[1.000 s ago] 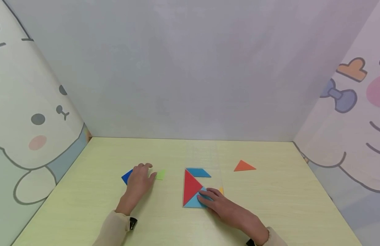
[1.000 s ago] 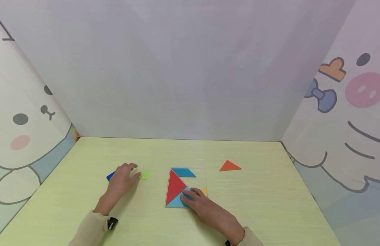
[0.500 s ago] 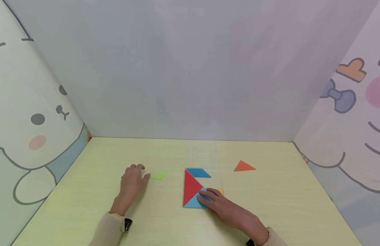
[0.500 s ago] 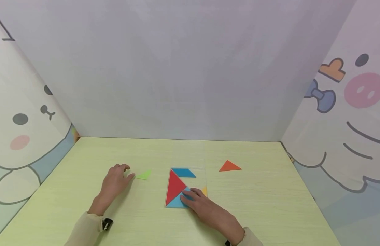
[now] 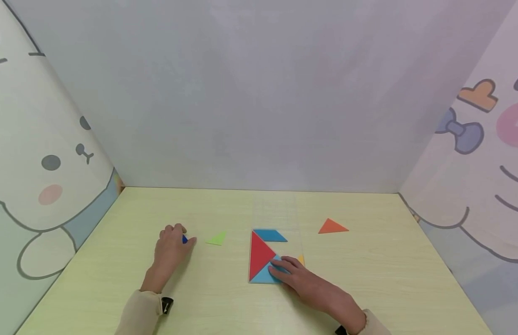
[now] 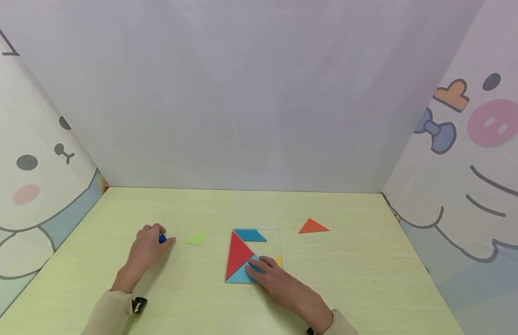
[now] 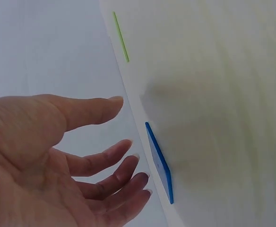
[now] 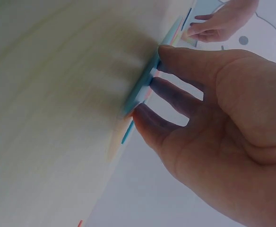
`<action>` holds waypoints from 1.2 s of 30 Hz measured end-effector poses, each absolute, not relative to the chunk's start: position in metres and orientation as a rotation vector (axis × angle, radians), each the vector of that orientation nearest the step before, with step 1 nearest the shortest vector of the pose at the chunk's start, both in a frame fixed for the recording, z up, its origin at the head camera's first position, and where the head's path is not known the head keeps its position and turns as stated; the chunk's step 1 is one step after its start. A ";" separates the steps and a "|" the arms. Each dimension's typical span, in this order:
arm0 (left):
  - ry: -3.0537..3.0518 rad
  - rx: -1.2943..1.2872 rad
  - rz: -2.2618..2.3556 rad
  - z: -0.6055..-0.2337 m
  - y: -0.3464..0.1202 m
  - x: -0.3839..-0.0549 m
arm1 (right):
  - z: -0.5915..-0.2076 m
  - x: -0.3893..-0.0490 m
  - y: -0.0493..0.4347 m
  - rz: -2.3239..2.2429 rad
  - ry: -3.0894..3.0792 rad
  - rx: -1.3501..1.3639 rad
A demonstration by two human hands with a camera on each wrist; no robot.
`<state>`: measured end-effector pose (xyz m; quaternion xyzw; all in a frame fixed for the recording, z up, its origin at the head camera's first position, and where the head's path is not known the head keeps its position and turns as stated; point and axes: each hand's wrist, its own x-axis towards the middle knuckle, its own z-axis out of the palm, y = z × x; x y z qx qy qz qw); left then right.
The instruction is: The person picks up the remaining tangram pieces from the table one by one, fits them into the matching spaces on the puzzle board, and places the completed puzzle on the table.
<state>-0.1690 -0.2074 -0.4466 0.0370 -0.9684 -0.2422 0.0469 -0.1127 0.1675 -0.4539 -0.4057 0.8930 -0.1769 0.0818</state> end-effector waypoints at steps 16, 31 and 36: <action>-2.988 0.169 -0.781 -0.449 -0.226 -0.170 | -0.455 -0.113 0.167 -0.512 2.665 -1.186; -3.073 0.172 -0.751 -0.448 -0.241 -0.174 | -0.455 -0.113 0.167 -0.534 2.670 -1.226; -3.070 0.157 -0.761 -0.448 -0.242 -0.175 | -0.455 -0.112 0.167 -0.538 2.668 -1.213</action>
